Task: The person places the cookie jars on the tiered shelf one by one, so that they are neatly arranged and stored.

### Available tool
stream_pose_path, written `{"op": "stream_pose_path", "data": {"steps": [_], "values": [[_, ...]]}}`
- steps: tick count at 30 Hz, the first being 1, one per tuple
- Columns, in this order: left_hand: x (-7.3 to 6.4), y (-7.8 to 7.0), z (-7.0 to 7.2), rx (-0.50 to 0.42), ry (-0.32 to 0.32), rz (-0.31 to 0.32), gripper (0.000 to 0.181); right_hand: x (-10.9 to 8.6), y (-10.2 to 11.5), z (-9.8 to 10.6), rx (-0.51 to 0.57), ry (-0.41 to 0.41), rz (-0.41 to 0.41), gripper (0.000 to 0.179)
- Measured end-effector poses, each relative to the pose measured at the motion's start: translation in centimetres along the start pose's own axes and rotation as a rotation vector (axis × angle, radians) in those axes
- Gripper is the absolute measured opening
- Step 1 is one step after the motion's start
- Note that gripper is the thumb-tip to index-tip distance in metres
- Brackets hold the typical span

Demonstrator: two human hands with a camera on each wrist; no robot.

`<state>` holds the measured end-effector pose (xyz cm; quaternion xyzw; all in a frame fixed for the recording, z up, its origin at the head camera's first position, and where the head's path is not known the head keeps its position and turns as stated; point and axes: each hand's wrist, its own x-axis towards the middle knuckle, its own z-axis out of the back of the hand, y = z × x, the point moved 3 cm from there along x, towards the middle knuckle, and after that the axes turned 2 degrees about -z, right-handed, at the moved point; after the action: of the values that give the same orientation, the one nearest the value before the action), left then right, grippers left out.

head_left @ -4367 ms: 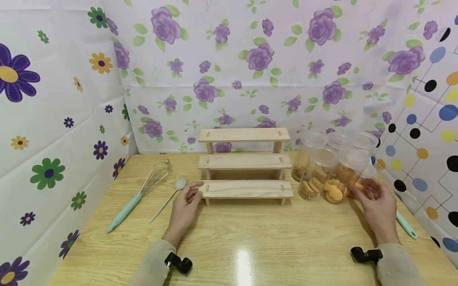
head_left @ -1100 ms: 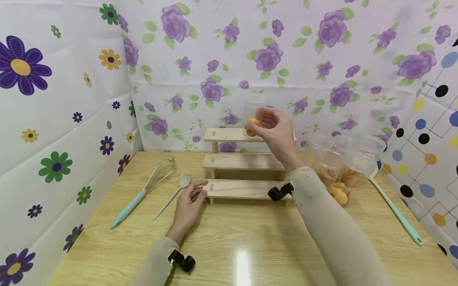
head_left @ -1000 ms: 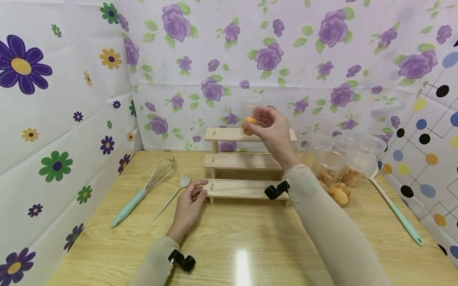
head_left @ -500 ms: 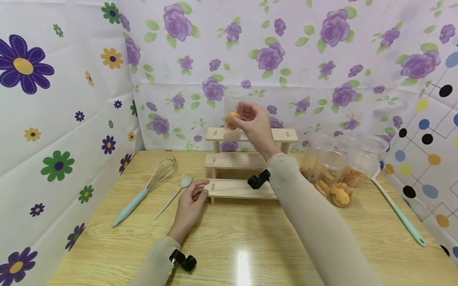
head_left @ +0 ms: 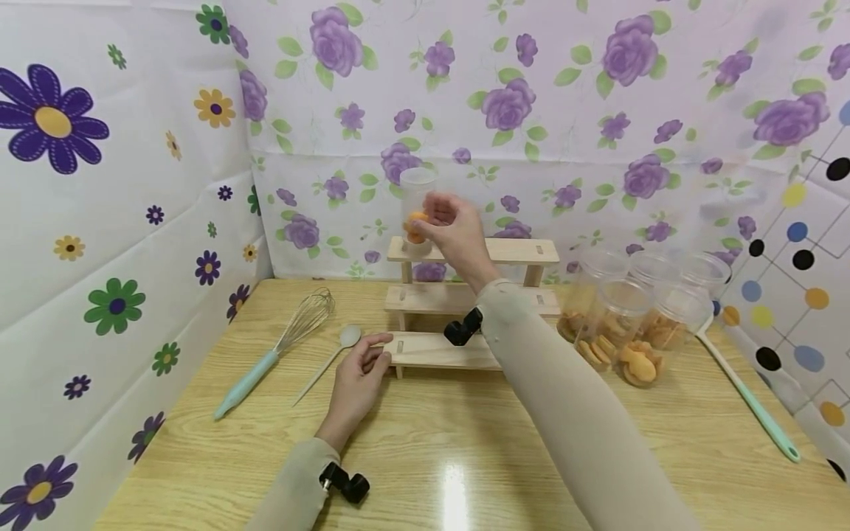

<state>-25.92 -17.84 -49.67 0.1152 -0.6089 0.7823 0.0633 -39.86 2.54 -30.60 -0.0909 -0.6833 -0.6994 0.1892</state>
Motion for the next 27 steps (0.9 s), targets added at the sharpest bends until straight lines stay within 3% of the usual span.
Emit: {"op": "stream_pose_path", "data": {"steps": [10, 20, 27], "values": [[-0.1, -0.2, -0.2, 0.008, -0.002, -0.002, 0.030, 0.1, -1.7, -1.0, -0.060, 0.017, -0.024, 0.044], [-0.1, -0.3, -0.3, 0.012, -0.004, -0.007, 0.030, -0.4, -2.3, -0.3, -0.126, 0.007, -0.072, 0.068], [-0.1, -0.2, 0.0, 0.013, -0.007, -0.004, 0.030, -1.0, -1.8, 0.3, -0.094, 0.007, -0.029, 0.076]]}}
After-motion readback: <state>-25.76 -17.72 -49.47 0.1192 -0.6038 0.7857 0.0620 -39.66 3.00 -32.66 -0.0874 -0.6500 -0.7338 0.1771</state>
